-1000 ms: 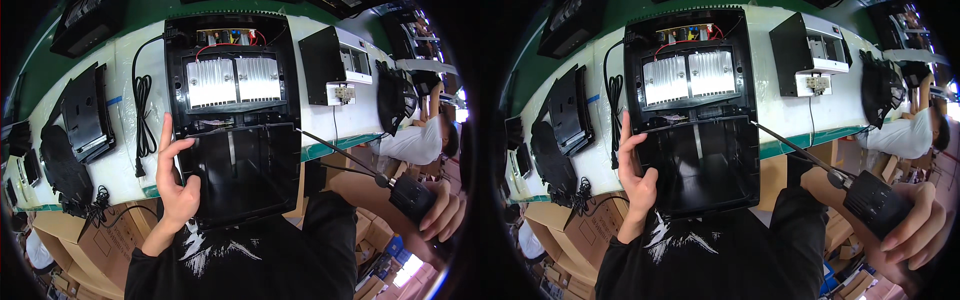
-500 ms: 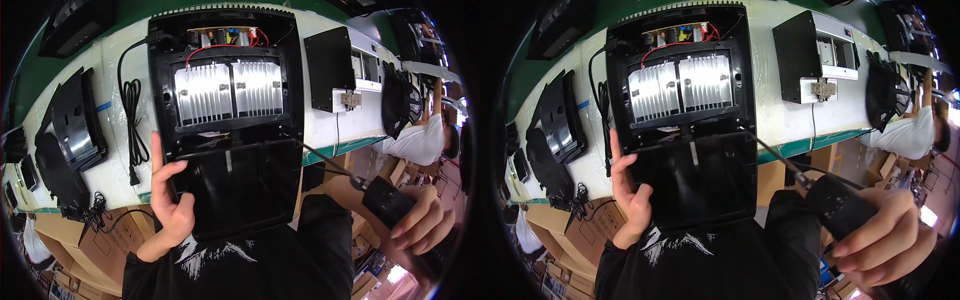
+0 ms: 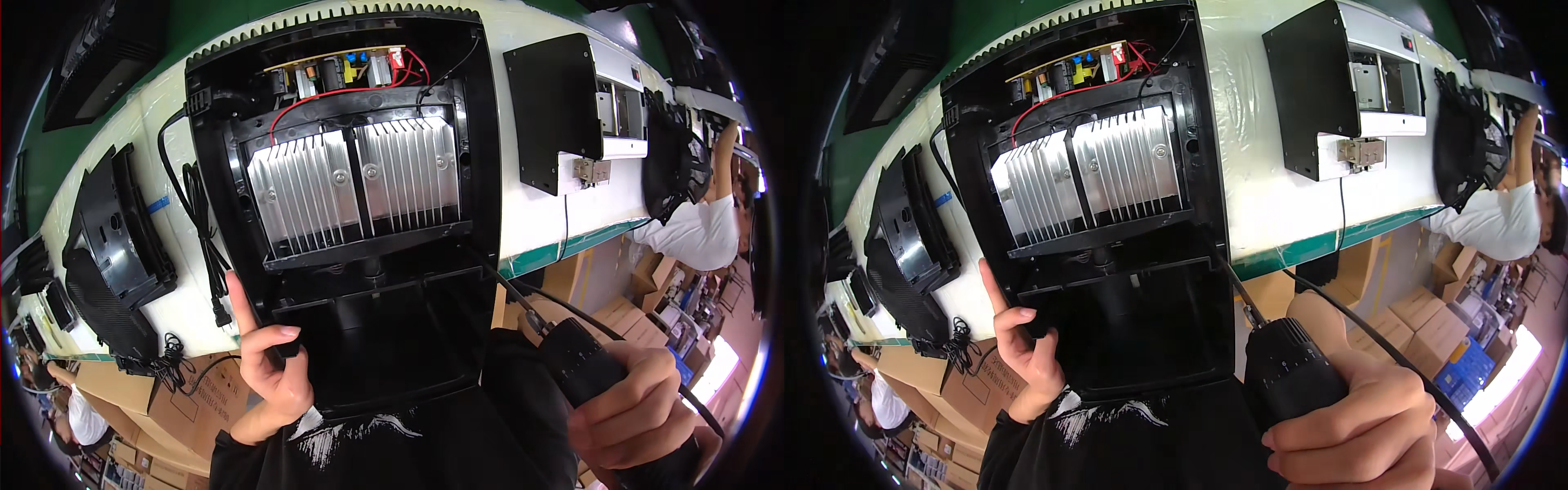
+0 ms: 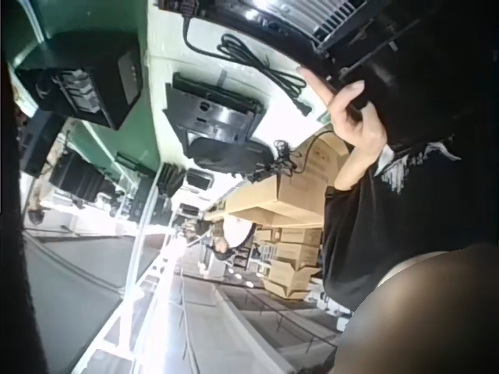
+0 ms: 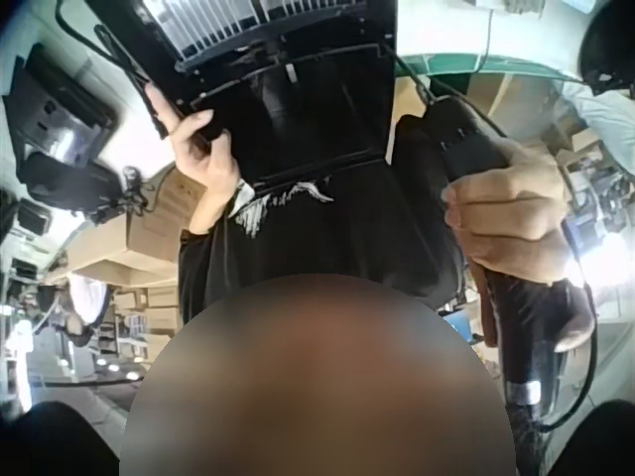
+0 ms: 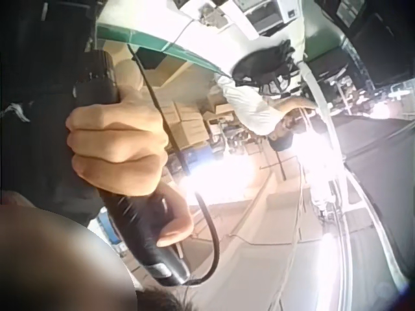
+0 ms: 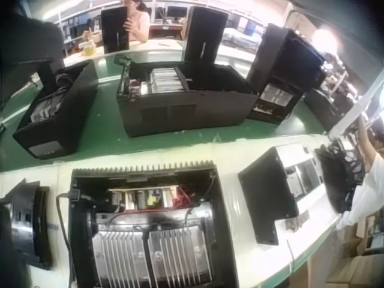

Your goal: Assembling the housing and internal components of an electronic unit using an electric screwdriver on a production line.

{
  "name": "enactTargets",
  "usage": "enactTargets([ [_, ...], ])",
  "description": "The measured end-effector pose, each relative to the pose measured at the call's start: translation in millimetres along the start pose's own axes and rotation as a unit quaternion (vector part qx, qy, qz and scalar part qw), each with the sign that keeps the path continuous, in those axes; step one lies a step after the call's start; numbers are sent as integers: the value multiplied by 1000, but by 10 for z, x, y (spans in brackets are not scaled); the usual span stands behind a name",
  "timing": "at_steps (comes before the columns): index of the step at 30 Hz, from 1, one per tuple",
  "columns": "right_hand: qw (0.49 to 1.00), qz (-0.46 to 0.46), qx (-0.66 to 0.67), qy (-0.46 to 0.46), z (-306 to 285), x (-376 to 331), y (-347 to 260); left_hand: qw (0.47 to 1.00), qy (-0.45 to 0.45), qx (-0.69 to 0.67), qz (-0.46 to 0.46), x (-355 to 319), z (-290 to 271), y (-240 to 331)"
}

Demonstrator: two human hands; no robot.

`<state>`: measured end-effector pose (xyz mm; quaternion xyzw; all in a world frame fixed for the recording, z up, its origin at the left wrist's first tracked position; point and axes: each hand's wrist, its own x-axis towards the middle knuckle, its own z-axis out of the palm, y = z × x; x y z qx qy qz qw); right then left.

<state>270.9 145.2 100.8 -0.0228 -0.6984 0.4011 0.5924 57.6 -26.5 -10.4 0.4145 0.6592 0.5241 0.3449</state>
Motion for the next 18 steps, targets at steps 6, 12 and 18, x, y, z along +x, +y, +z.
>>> enactTargets([
  [6,998,-20,46,38,14,-84,129,999,41,-2,-16,7,1,49],
  [12,998,66,-9,1,16,-77,-103,999,32,-28,-13,5,18,18],
  [18,998,52,-27,37,41,-151,80,999,41,-25,-15,-48,3,-40],
])
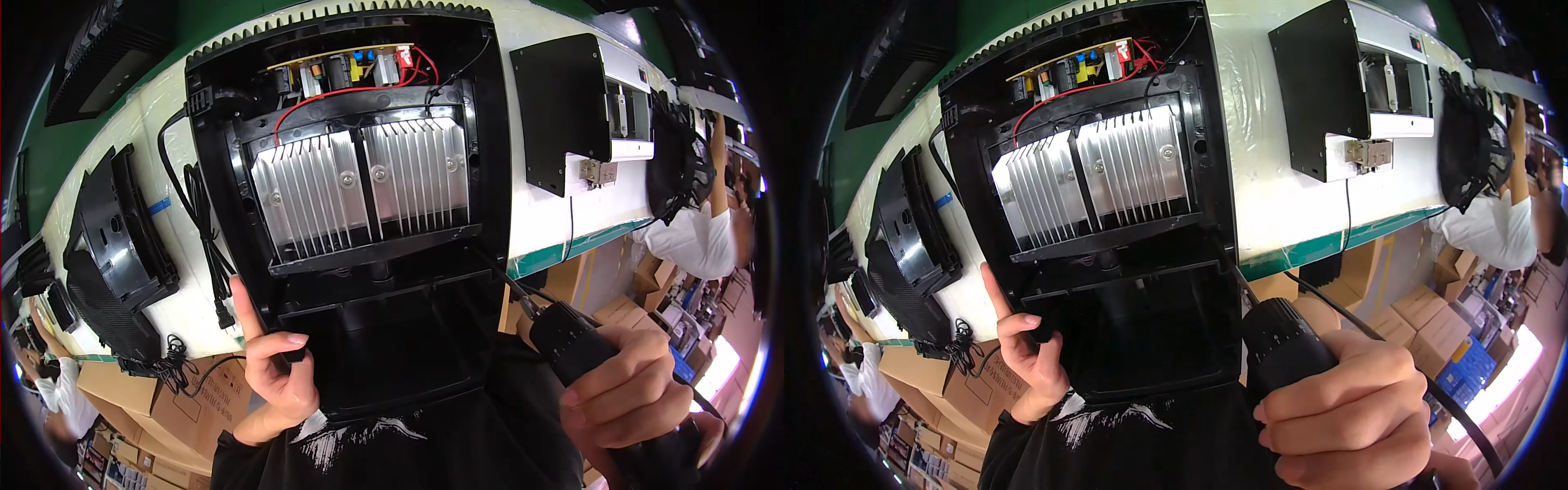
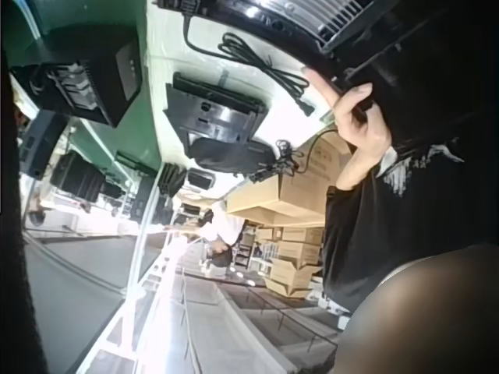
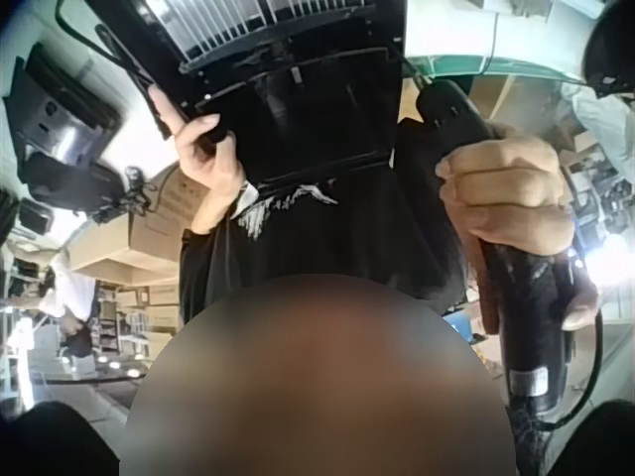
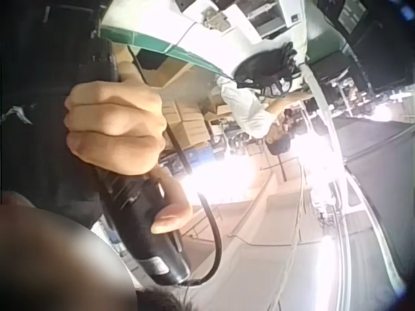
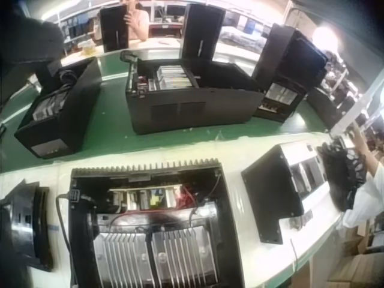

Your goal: Assembling the housing and internal components of an electronic unit using an electric screwdriver on a production line.

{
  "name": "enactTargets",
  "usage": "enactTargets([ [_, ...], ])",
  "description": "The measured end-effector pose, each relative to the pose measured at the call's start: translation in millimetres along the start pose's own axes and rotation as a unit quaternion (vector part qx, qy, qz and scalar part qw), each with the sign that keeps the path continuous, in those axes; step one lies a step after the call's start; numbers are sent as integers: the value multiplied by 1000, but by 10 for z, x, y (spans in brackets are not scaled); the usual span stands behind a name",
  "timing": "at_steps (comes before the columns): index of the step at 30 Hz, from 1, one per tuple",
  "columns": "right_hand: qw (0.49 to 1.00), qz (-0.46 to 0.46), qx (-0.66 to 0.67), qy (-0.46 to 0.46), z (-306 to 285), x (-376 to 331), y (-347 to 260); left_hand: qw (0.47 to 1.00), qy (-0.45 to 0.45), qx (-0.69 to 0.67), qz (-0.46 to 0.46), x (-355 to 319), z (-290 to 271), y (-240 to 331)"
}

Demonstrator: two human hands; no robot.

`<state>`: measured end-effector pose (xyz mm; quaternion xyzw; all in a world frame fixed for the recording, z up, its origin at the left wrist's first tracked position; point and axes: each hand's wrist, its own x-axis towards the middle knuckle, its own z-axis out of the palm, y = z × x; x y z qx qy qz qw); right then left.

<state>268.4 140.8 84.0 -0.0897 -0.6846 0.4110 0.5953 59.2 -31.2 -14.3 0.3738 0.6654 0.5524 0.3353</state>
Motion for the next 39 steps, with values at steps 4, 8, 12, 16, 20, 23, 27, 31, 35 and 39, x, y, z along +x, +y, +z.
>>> enactTargets([
  [4,997,-42,63,31,56,-24,66,1000,-10,-15,-23,-26,-18,14],
  [8,998,-44,45,32,46,-53,88,1000,-14,-4,-6,-21,-9,-13],
  [12,994,-19,108,-3,16,-48,144,998,-2,-56,17,19,39,-16],
  [16,990,-29,136,-33,39,-57,201,998,-4,-54,22,15,50,-33],
  [20,991,36,120,-37,27,-19,127,998,-11,-61,29,31,52,-20],
  [23,986,105,92,-88,-21,48,78,996,0,-91,20,45,68,7],
  [27,994,59,17,-85,83,203,97,994,-6,-100,43,121,71,6],
  [31,998,27,49,-14,-149,147,-371,994,-31,-88,56,150,91,13],
  [35,977,-132,128,110,-378,258,-685,993,-25,-104,56,144,61,8],
  [39,942,-179,-200,202,-892,183,-846,993,-23,-100,61,150,74,10],
])
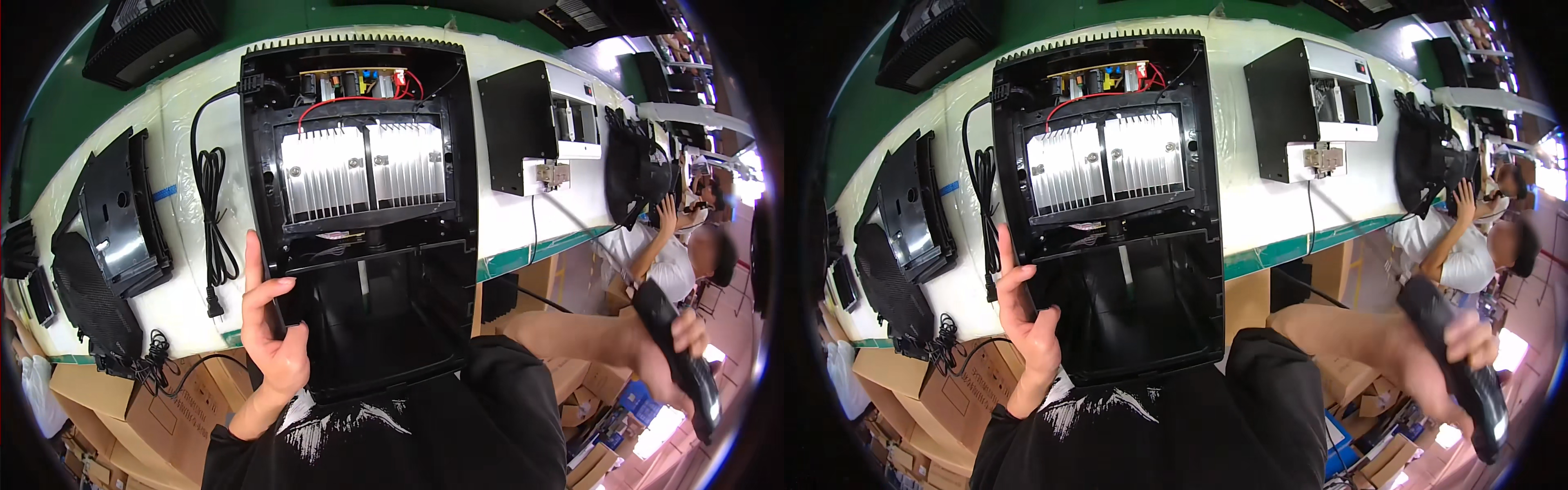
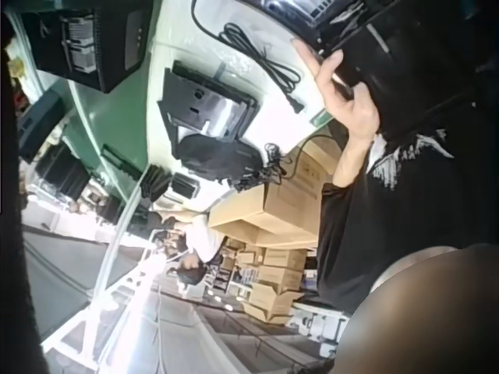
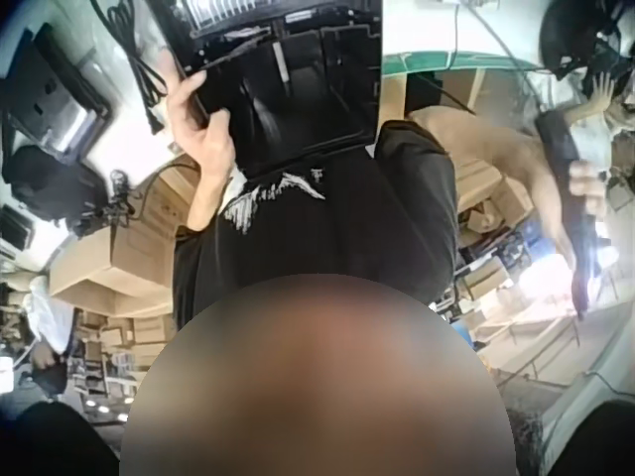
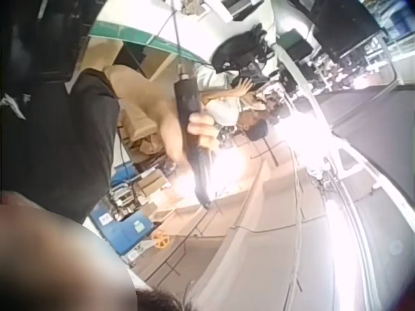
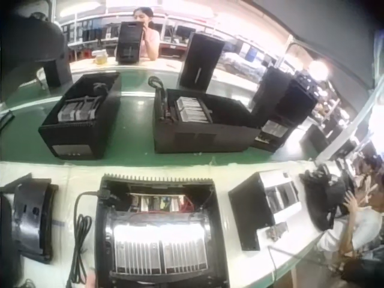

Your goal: Assembling the housing and internal components of an electronic unit using an electric screwdriver on a production line.

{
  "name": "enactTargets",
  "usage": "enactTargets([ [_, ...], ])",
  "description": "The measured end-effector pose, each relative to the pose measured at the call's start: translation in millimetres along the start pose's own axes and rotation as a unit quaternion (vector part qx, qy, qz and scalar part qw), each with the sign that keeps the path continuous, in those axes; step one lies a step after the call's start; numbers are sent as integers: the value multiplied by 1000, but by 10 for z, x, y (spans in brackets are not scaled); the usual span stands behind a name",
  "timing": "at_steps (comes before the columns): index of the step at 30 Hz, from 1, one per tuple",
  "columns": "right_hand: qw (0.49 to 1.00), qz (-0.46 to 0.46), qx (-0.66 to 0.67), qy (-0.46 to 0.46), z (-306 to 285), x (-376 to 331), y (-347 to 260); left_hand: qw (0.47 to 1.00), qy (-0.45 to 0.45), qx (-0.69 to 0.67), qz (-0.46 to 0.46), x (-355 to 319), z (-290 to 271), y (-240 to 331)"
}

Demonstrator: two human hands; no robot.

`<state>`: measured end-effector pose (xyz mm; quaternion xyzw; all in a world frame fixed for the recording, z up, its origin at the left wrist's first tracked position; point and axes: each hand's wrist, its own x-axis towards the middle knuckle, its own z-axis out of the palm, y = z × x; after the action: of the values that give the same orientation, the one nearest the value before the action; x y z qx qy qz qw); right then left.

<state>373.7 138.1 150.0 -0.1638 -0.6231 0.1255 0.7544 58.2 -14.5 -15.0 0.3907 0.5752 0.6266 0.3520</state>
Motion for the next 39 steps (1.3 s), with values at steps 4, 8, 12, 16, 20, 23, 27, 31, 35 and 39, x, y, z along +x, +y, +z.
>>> enactTargets([
  [4,995,-1,-93,44,-468,-65,315,1000,-11,2,1,13,24,0],
  [8,985,51,-101,128,-412,-182,555,1000,-7,3,0,9,1,-15],
  [12,989,142,-34,15,-597,-42,734,1000,-4,8,1,4,10,8],
  [16,973,229,-31,26,-299,196,1058,1000,-1,15,-2,13,28,14],
  [20,947,263,-186,13,426,293,1330,1000,5,2,7,16,29,10],
  [23,946,261,-191,-25,549,306,1316,999,10,-37,10,12,20,0],
  [27,954,267,-136,-8,147,295,1154,999,2,-52,8,18,31,10],
  [31,971,234,-51,11,-262,291,966,998,-2,-54,16,13,5,-11],
  [35,980,177,-71,49,-345,133,885,999,-15,-23,23,20,0,-16],
  [39,985,170,7,7,-561,10,860,1000,-11,-26,10,11,12,-1],
])
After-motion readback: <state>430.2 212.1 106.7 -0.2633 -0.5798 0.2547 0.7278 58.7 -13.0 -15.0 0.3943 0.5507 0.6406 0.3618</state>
